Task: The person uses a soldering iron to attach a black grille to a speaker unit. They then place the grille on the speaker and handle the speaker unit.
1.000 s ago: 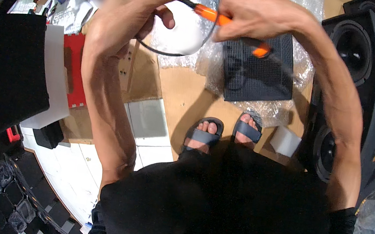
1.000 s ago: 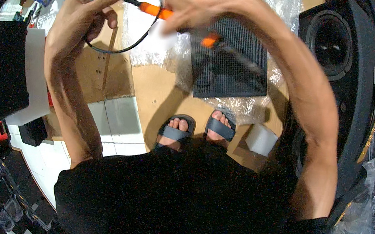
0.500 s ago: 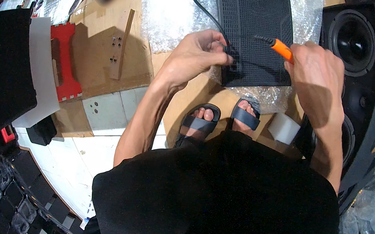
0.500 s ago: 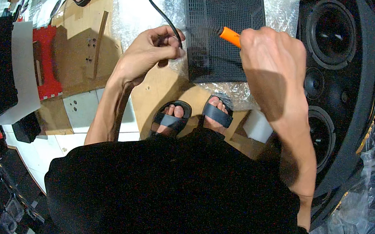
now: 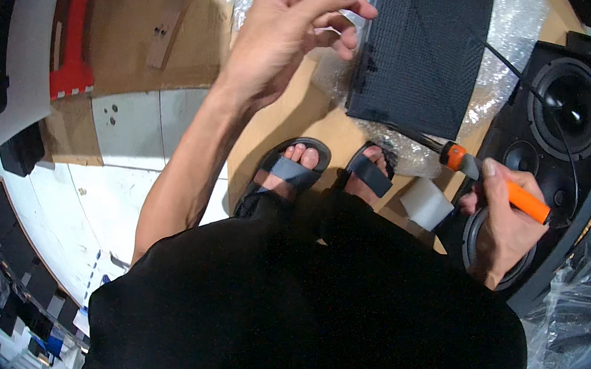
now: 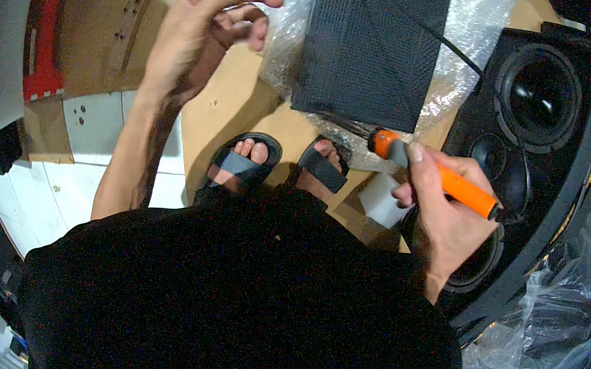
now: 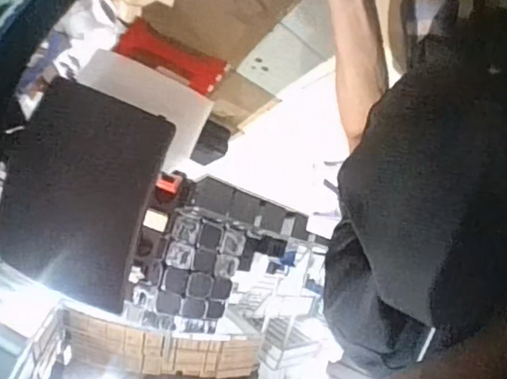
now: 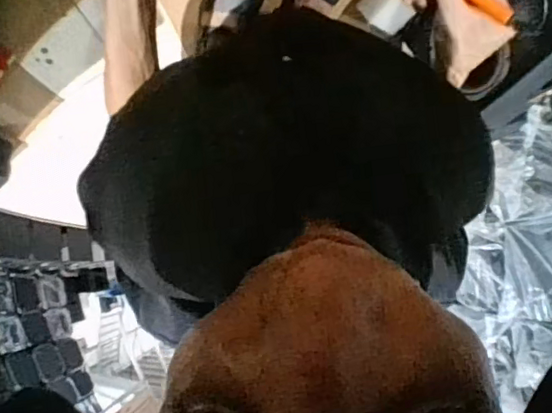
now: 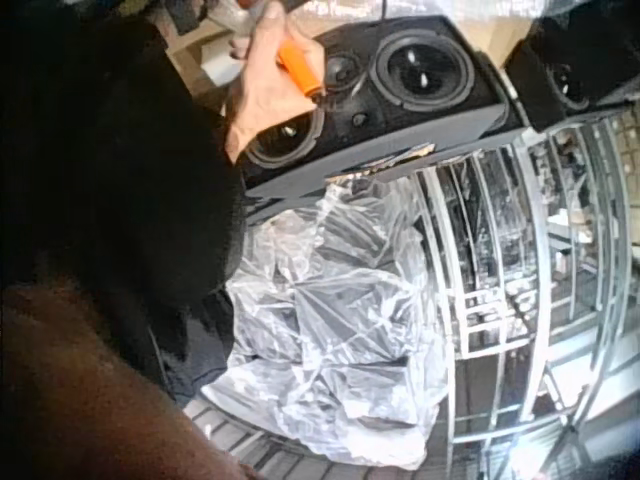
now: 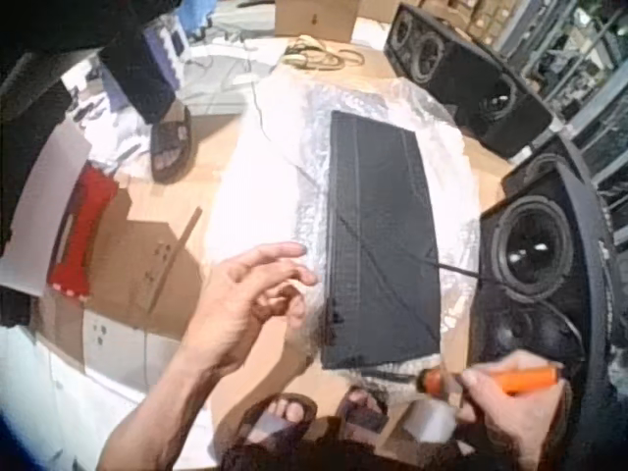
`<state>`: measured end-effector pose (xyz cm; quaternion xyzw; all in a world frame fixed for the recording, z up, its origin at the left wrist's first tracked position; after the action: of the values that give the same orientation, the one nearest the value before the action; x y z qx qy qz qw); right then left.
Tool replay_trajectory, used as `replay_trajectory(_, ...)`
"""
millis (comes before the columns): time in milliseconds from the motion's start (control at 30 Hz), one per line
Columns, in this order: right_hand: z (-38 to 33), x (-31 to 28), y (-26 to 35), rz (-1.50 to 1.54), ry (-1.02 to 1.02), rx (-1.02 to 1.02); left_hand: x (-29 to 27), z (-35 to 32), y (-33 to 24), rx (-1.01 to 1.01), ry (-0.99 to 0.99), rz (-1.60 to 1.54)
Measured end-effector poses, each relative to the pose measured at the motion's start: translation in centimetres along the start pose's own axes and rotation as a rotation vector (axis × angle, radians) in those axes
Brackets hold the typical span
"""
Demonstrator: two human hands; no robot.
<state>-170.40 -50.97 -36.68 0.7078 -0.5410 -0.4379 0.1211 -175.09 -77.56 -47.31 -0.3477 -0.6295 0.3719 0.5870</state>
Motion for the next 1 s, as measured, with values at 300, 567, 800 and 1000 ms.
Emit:
replay_trajectory(300,1.9,2.7,-5.9,-0.423,0.170,-0.643,-3.9,-2.5,3.5,-0.125,-0.309,-0.021)
replay_trajectory(567,2.9,4.4,-7.2,-0.376,0.143,-0.732,-4.3,-2.0,3.0,-0.100,-0.353,-0.014)
replay_trajectory(800,2.3,5.0,-5.7,-0.401,0.163,-0.723,-4.6,-2.3,2.7,-0.102,-0.375,-0.029)
replay_trajectory(1000,1.5,5.2,-4.1,-0.414,0.183,-0.721,-4.3,-2.1,3.1,-0.107,-0.360,-0.043)
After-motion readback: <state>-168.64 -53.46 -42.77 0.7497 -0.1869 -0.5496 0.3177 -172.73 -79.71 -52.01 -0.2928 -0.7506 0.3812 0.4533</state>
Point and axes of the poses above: each hand's wrist, its own z-axis towards the middle knuckle, its own x-axis out of the palm, y = z × x, the point moved 3 cm from there along z, towards the middle knuckle, and after that the axes turned 12 degrees about x, right-handed, at the moved point
